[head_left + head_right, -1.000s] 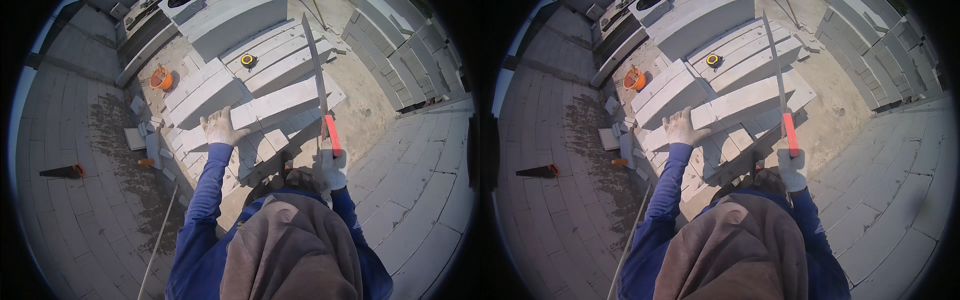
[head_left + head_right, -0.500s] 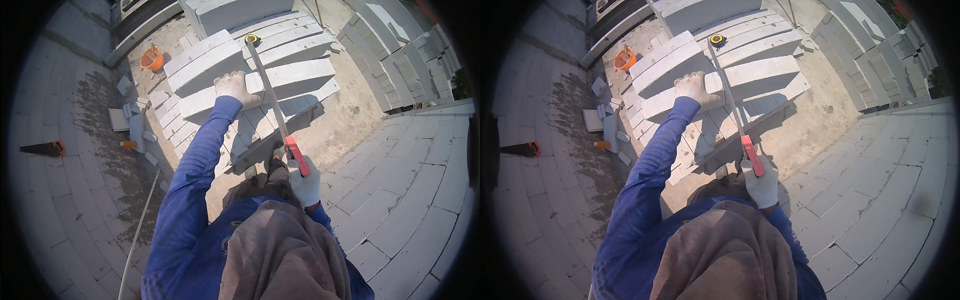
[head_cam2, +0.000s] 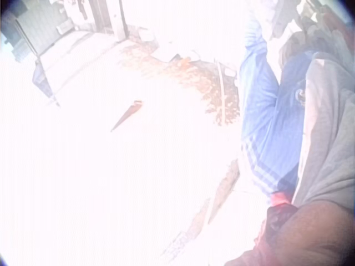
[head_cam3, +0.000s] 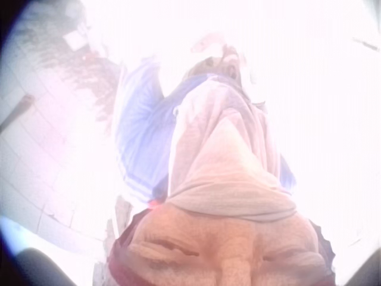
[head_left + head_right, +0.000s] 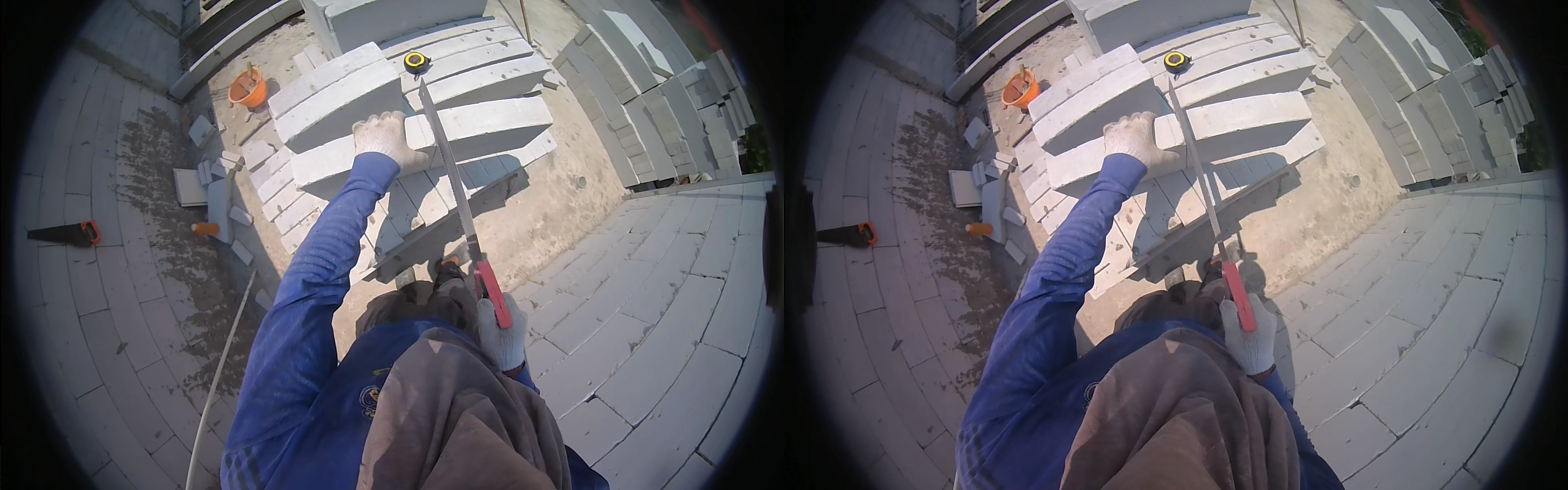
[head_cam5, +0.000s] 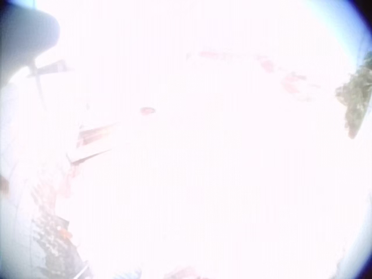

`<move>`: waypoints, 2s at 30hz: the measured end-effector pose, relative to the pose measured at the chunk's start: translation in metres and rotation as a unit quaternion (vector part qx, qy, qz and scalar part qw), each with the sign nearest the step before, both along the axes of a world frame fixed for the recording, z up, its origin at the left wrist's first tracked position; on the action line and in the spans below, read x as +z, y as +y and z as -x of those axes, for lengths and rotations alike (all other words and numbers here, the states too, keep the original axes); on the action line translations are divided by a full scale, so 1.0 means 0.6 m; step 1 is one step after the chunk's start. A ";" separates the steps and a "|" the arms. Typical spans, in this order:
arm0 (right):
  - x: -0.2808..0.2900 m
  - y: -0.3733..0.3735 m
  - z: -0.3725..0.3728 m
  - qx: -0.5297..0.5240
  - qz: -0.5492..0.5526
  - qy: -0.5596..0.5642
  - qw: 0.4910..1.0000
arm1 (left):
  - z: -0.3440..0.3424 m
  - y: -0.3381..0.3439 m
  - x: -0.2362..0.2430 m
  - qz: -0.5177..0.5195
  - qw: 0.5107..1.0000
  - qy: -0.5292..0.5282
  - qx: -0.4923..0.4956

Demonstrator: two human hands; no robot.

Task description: The person measures and cuts white rectangular tiles using a tape measure and a hand saw. They repeatedly measure the tiles, mark them, and saw them into smaller pieces on a tiled outdoor surface. The cut pieces are stacked or placed aside.

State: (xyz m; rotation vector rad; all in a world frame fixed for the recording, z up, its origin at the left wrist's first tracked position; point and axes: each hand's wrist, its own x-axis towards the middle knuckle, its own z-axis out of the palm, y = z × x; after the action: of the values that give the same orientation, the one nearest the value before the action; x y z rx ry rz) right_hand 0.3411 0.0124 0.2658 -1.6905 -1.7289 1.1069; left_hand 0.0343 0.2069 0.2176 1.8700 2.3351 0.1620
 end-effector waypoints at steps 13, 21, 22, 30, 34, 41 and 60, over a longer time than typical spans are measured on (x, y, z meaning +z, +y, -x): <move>-0.009 0.019 0.029 0.021 -0.023 -0.005 1.000 | 0.004 0.007 0.009 0.033 0.999 -0.021 0.004; -0.052 -0.008 -0.016 0.013 0.011 -0.017 1.000 | 0.004 0.007 -0.001 0.048 0.999 -0.019 0.002; -0.047 -0.021 -0.026 0.029 -0.022 -0.023 0.999 | 0.003 0.007 -0.002 0.042 0.999 -0.022 0.003; -0.075 0.091 0.038 0.065 -0.021 0.046 0.997 | 0.003 0.010 -0.005 0.033 0.999 -0.002 -0.003; -0.051 0.021 -0.018 0.057 -0.017 0.011 0.998 | -0.005 0.016 -0.010 0.026 1.000 0.007 -0.007; -0.133 0.108 0.030 0.086 -0.111 0.134 0.981 | -0.012 0.016 0.004 0.045 0.999 0.012 0.008; 0.073 0.304 -0.086 -0.124 -0.093 0.233 0.960 | -0.092 -0.112 -0.052 -0.079 0.996 -0.031 0.020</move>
State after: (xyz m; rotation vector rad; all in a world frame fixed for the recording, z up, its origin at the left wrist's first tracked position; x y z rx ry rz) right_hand 0.3925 0.1946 0.3098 -1.3508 -1.2469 1.0809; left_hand 0.0894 0.1396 0.1866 1.8588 2.3810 0.4160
